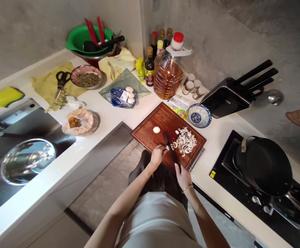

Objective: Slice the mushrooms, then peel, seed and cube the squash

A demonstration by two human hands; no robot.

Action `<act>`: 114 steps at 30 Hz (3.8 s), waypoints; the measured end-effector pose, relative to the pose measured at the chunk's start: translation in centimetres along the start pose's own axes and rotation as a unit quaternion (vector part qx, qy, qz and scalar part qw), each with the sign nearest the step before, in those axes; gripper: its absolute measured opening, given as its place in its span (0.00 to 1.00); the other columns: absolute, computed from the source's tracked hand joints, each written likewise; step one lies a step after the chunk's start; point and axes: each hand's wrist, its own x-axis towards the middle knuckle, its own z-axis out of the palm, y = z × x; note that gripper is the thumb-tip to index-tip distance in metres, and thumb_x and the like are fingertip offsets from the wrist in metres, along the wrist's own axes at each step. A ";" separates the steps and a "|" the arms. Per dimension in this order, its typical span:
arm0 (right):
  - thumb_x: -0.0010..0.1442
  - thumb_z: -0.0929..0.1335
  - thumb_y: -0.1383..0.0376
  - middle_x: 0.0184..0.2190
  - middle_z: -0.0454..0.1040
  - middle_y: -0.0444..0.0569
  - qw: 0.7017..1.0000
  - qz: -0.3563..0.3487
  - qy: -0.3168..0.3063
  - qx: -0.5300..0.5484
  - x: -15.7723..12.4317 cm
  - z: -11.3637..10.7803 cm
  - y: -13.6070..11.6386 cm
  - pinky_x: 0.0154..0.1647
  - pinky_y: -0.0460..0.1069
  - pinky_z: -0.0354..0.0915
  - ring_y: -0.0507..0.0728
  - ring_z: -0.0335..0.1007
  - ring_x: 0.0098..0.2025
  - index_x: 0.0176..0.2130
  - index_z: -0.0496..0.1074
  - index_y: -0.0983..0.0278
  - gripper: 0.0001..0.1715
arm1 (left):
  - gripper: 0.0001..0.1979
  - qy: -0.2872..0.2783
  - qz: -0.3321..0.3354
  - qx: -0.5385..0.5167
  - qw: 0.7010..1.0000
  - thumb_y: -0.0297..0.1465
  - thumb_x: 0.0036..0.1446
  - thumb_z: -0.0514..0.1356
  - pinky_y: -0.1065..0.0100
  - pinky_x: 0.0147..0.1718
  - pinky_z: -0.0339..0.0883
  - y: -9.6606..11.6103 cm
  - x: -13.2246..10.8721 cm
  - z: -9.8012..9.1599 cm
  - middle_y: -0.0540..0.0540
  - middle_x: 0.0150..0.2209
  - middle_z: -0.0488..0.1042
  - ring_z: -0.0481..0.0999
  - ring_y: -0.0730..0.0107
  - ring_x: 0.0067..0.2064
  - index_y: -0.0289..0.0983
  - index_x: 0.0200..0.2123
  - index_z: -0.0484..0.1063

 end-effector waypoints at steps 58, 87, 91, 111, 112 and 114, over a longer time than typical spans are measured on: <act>0.63 0.49 0.46 0.27 0.76 0.55 0.999 0.035 -0.007 0.019 -2.3 -0.5 -0.5 0.28 0.47 0.58 0.57 0.72 0.27 0.35 0.72 0.66 0.36 | 0.08 0.051 -0.040 -0.050 0.997 0.28 0.58 0.55 0.66 0.39 0.68 -0.2 -0.3 -0.1 0.45 0.34 0.75 0.74 0.69 0.36 0.35 0.36 0.75; 0.64 0.50 0.49 0.32 0.77 0.57 0.998 0.041 -0.036 -0.006 -2.3 -0.2 0.1 0.32 0.47 0.62 0.58 0.74 0.31 0.41 0.72 0.67 0.33 | 0.13 -0.010 -0.015 0.071 0.997 0.33 0.60 0.53 0.67 0.44 0.65 -0.7 -0.9 -0.4 0.43 0.38 0.74 0.71 0.66 0.43 0.38 0.44 0.73; 0.65 0.52 0.51 0.36 0.77 0.59 0.997 0.037 -0.044 -0.045 -1.8 0.6 0.0 0.33 0.48 0.63 0.58 0.74 0.33 0.45 0.71 0.68 0.31 | 0.14 -0.023 -0.006 0.080 0.997 0.33 0.62 0.51 0.68 0.42 0.65 -0.8 -0.7 0.1 0.43 0.36 0.74 0.71 0.67 0.40 0.37 0.38 0.76; 0.59 0.57 0.43 0.26 0.77 0.50 0.998 0.061 0.028 0.020 -0.1 -3.5 2.6 0.28 0.46 0.60 0.57 0.74 0.28 0.38 0.74 0.62 0.30 | 0.15 0.138 0.057 0.049 0.988 0.38 0.59 0.53 0.58 0.49 0.58 3.3 2.6 -4.2 0.41 0.45 0.71 0.66 0.61 0.49 0.37 0.45 0.69; 0.59 0.57 0.43 0.26 0.77 0.49 0.998 0.051 0.027 0.002 -0.2 -3.8 2.6 0.28 0.46 0.59 0.56 0.74 0.27 0.38 0.74 0.61 0.30 | 0.15 0.109 0.089 0.063 0.988 0.41 0.57 0.56 0.58 0.49 0.56 4.0 2.7 -5.2 0.42 0.44 0.71 0.66 0.60 0.48 0.38 0.42 0.70; 0.60 0.57 0.45 0.28 0.78 0.48 0.999 0.029 0.026 -0.019 -0.2 -4.3 2.6 0.27 0.45 0.59 0.55 0.74 0.28 0.38 0.74 0.60 0.28 | 0.16 0.004 0.161 0.095 0.982 0.45 0.52 0.59 0.58 0.48 0.53 5.2 3.3 -6.7 0.44 0.39 0.72 0.66 0.61 0.45 0.38 0.34 0.71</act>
